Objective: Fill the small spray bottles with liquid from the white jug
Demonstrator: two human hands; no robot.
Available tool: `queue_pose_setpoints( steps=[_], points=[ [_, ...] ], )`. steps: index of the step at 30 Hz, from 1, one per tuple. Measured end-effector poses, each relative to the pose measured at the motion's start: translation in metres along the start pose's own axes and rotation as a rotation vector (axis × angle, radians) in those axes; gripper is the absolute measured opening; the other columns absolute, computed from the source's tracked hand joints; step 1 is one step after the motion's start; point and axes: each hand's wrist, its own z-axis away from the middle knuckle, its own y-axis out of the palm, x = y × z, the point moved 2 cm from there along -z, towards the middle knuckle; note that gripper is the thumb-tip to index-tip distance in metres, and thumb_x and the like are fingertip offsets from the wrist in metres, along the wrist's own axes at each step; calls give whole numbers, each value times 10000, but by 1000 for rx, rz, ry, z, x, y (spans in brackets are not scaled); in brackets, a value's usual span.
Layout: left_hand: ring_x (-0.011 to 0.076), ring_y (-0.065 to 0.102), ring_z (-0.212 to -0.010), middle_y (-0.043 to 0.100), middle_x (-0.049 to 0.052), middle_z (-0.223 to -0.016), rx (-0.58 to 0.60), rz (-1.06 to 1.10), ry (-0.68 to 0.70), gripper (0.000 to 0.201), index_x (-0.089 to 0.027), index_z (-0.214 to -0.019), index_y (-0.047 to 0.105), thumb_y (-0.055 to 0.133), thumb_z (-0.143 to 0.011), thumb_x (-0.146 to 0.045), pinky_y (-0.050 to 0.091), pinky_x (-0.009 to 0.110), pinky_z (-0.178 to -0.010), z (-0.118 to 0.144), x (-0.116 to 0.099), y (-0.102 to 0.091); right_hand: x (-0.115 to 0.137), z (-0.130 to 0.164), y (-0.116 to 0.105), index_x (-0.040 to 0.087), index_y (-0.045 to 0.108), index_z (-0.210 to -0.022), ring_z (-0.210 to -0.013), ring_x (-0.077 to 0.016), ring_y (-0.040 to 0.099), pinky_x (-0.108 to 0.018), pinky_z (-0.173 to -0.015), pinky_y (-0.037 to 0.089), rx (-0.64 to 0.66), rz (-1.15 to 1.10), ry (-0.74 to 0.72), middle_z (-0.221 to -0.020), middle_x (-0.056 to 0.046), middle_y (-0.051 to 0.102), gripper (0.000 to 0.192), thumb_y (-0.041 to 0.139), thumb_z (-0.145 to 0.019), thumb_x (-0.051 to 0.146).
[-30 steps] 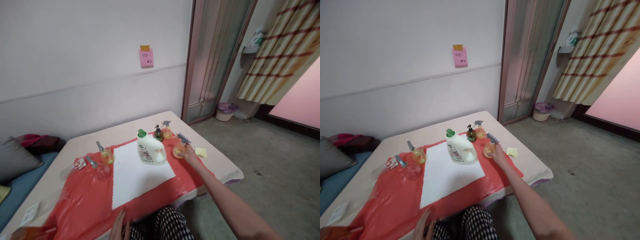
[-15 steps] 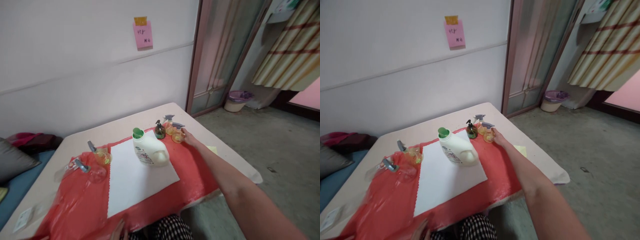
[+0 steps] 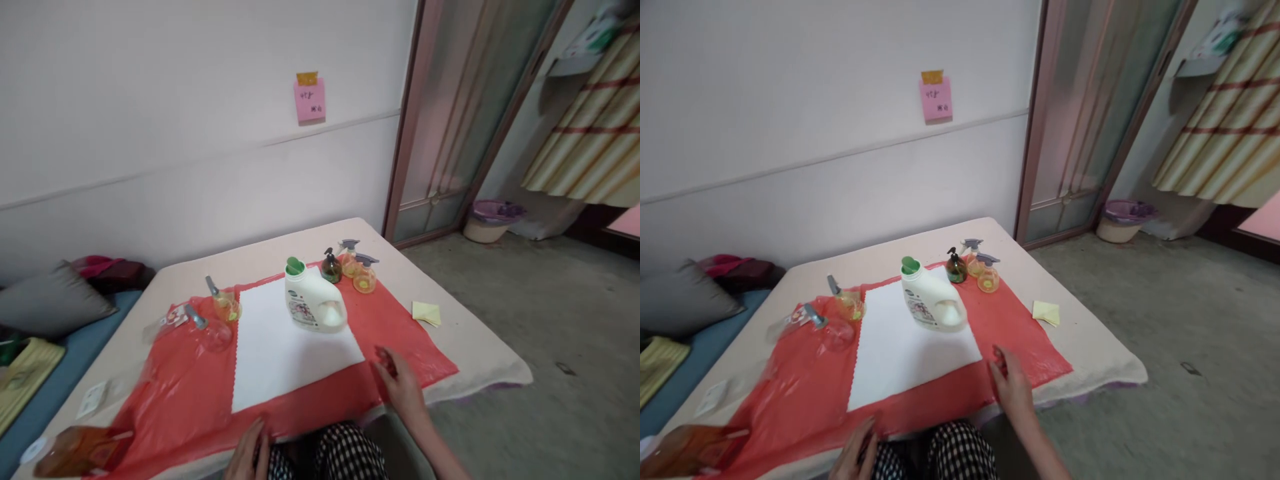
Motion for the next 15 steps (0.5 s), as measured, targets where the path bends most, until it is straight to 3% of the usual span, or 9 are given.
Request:
queue_pose_setpoints(
  steps=[4, 10, 13, 15],
  points=[
    [261, 726, -1001, 771, 86, -1069, 97, 57, -1, 316, -271, -999, 751, 587, -856, -499, 571, 378, -928, 1, -6, -7, -1, 47, -12, 240, 703, -1041, -756, -306, 718, -424, -658, 585, 65, 105, 20, -905, -108, 762, 466, 512, -798, 589],
    [223, 722, -947, 767, 95, -1023, 52, 67, 14, 282, -215, -1004, 717, 496, -906, -361, 578, 385, -869, 5, -15, -15, 10, 80, -19, 274, 735, -1018, -842, -286, 753, -319, -664, 604, 303, 221, -43, -977, -51, 779, 468, 533, -792, 629],
    [215, 714, -884, 764, 86, -970, 28, 139, -88, 254, -207, -968, 715, 515, -877, -336, 572, 361, -813, -14, -17, -23, 15, 88, -23, 297, 754, -955, -781, -273, 757, -288, -616, 601, 332, 268, -96, -924, -28, 784, 428, 543, -782, 626],
    [223, 703, -874, 759, 86, -943, -22, 155, -142, 243, -199, -951, 715, 538, -855, -335, 552, 371, -833, -42, -16, -32, 17, 90, -25, 308, 760, -919, -747, -268, 757, -275, -589, 597, 355, 269, -138, -889, -20, 785, 396, 544, -774, 607]
  ],
)
